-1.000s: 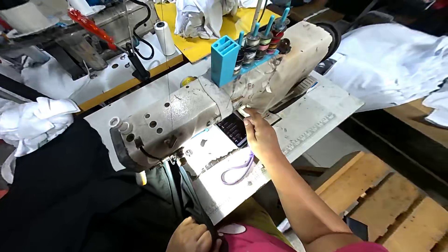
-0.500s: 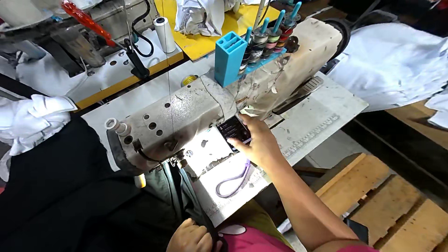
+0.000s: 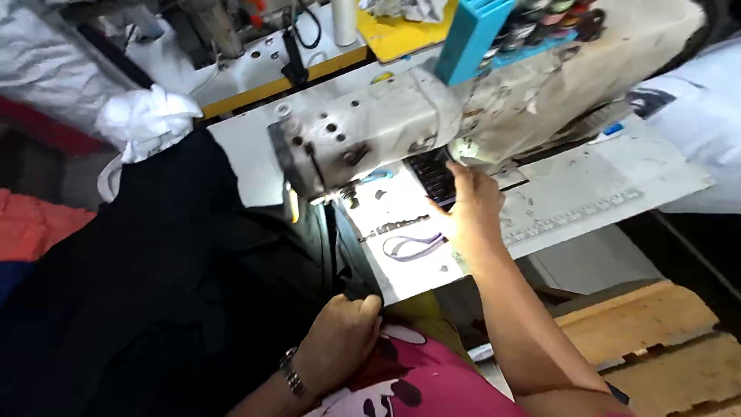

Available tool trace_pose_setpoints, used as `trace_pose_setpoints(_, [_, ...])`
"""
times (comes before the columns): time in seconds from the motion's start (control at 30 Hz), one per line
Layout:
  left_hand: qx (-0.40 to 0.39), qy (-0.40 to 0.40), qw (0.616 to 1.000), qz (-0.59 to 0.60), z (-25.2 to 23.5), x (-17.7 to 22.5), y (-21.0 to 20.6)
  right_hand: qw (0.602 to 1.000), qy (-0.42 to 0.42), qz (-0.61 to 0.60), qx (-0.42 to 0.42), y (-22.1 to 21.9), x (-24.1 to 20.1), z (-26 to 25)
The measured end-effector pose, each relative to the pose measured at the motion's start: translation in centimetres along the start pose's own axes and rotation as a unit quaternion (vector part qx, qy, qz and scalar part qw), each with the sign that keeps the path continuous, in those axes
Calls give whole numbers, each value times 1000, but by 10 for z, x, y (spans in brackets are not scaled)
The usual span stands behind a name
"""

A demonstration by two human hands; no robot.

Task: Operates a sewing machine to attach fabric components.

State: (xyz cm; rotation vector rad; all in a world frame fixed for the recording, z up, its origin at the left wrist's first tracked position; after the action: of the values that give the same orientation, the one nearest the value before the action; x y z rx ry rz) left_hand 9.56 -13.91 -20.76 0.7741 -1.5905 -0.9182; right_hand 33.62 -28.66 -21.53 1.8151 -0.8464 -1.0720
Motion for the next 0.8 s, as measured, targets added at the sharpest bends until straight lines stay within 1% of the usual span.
trace_pose_setpoints(0.03, [-25, 27, 999, 15, -3, 3, 2, 999, 25, -1, 20, 5, -5, 2])
trace_pose_setpoints(0.1, [-71, 81, 991, 77, -6, 8, 10, 991, 115, -45, 51, 15, -31, 9])
trace_pose_setpoints(0.13, [-93, 106, 983, 115, -7, 10, 15, 981, 171, -85, 38, 14, -49, 16])
trace_pose_setpoints(0.17, [-108, 122, 975, 151, -9, 13, 21, 967, 224, -120, 3, 11, -69, 25])
trace_pose_setpoints(0.2, [-115, 129, 969, 178, -11, 16, 27, 949, 276, -148, -34, 5, -90, 33])
trace_pose_setpoints(0.27, [-109, 124, 963, 211, -15, 20, 37, 913, 366, -164, -80, -7, -124, 44])
trace_pose_setpoints(0.33, [-112, 120, 958, 236, -17, 21, 46, 891, 416, -152, -105, -16, -138, 48])
trace_pose_setpoints(0.4, [-129, 120, 950, 258, -16, 19, 57, 877, 445, -145, -109, -16, -141, 51])
trace_pose_setpoints(0.47, [-113, 109, 952, 262, -14, 13, 66, 866, 463, -142, -123, -11, -139, 61])
trace_pose_setpoints(0.5, [-92, 103, 960, 243, -14, 8, 68, 862, 469, -141, -129, -10, -135, 68])
trace_pose_setpoints(0.57, [-30, 111, 981, 158, -19, -7, 69, 856, 481, -146, -119, -11, -127, 79])
trace_pose_setpoints(0.63, [25, 159, 986, 40, -25, -33, 58, 856, 485, -137, -111, -8, -122, 85])
trace_pose_setpoints(0.67, [36, 191, 981, -11, -28, -47, 52, 859, 484, -129, -101, -6, -121, 86])
trace_pose_setpoints(0.73, [34, 252, 964, -83, -32, -66, 44, 867, 478, -110, -82, -4, -120, 85])
trace_pose_setpoints(0.8, [24, 271, 954, -124, -35, -70, 43, 874, 471, -100, -68, -5, -118, 85])
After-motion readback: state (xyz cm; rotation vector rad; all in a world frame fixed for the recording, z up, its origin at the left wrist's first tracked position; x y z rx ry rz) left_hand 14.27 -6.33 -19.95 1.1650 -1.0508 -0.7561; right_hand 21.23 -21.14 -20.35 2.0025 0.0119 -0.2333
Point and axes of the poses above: each hand's wrist, its own z-axis away from the middle knuckle, its own y-axis out of the back of the hand, x = y × z, the point moved 6 cm from there along -z, towards the middle knuckle, and after that the axes turned 5 degrees about z, right-handed, at the moved point
